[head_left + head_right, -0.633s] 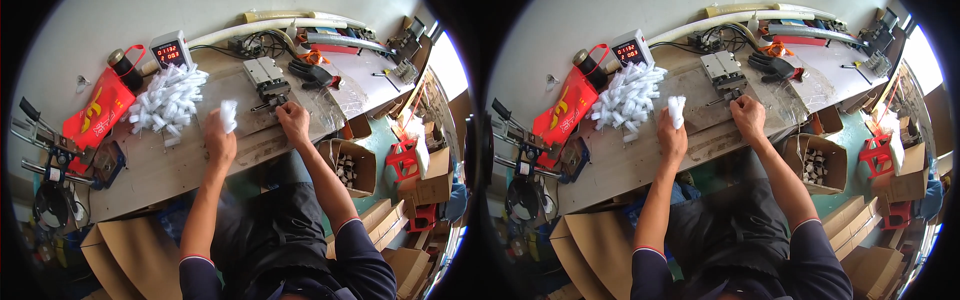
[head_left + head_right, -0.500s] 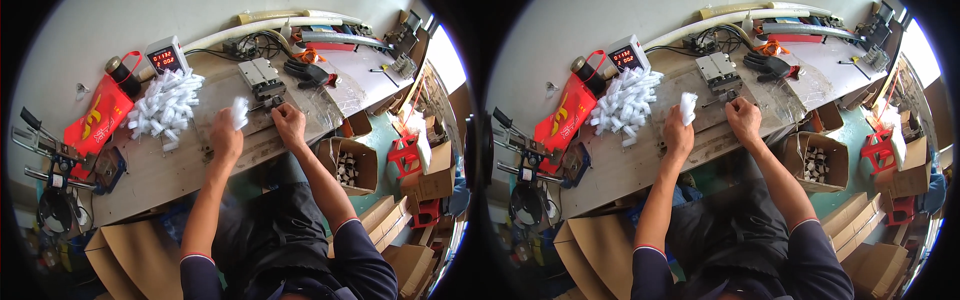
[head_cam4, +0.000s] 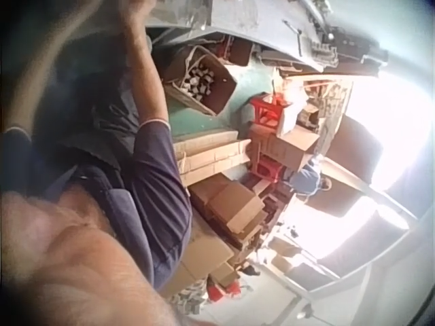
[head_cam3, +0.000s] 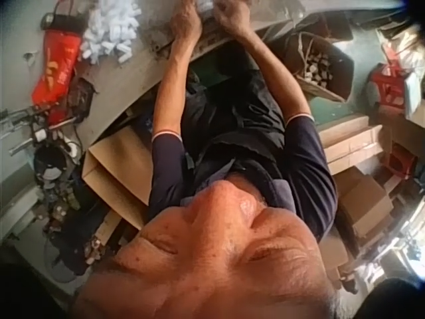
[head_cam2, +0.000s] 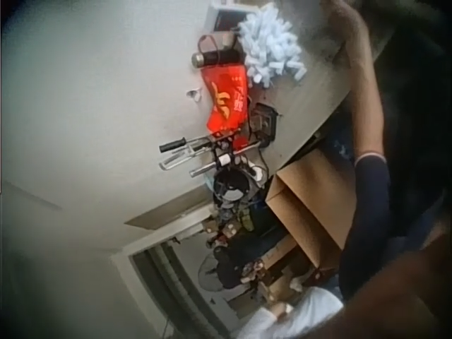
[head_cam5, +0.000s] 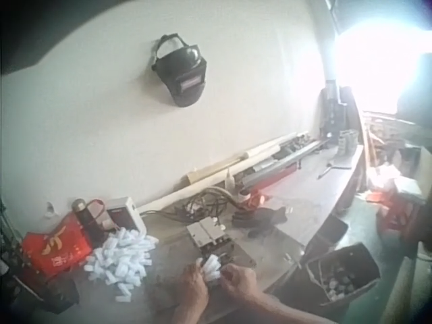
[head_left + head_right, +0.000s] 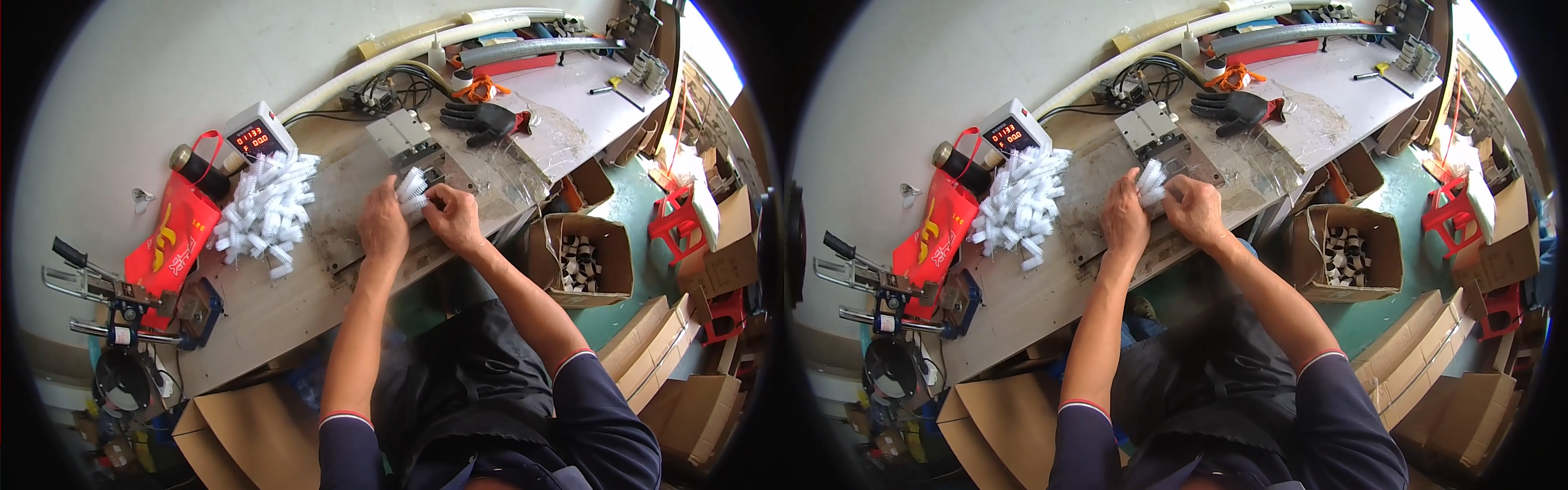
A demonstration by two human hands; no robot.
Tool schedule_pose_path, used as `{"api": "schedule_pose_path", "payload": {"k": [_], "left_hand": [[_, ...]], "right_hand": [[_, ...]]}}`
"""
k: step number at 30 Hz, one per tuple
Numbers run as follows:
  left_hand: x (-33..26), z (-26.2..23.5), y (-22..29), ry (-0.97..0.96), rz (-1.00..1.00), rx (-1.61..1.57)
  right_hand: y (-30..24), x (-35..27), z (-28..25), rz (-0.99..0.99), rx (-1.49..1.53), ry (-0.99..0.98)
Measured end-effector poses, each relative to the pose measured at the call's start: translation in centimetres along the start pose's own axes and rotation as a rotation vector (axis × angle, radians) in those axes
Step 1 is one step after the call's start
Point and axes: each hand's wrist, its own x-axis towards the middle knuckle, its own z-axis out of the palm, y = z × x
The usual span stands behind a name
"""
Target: Assembling small white plastic components using a manual press and a jig on a factory workbench.
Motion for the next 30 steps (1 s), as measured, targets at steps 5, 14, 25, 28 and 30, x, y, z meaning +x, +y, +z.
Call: {"api": "schedule_pose_path", "payload": {"k": [5, 14, 25, 28, 30], "left_hand": [[-0.5, 0.2, -0.1, 0.045, -0.004, -0.011], [-1.8, -0.4, 0.3, 0.100, 0.048, -0.087], [-2.7, -0.5, 0.4, 0.099, 0.056, -0.037], [-2.7, -0.4, 0.8, 0.083, 0.038, -0.011], [-2.7, -0.5, 1.1, 0.060, 0.010, 0.004]], "right_hand": [[-0.4, -1.0, 0.0, -0.106, 0.194, -0.258], [-2.7, -2.6, 0.9, 0.282, 0.515, -0.203], [-3.5, -3.0, 1.2, 0.217, 0.337, -0.222], [-3.5, -2.7, 1.8, 0.306, 0.473, -0.109], [-3.2, -2.1, 1.9, 0.300, 0.635, 0.082]]}}
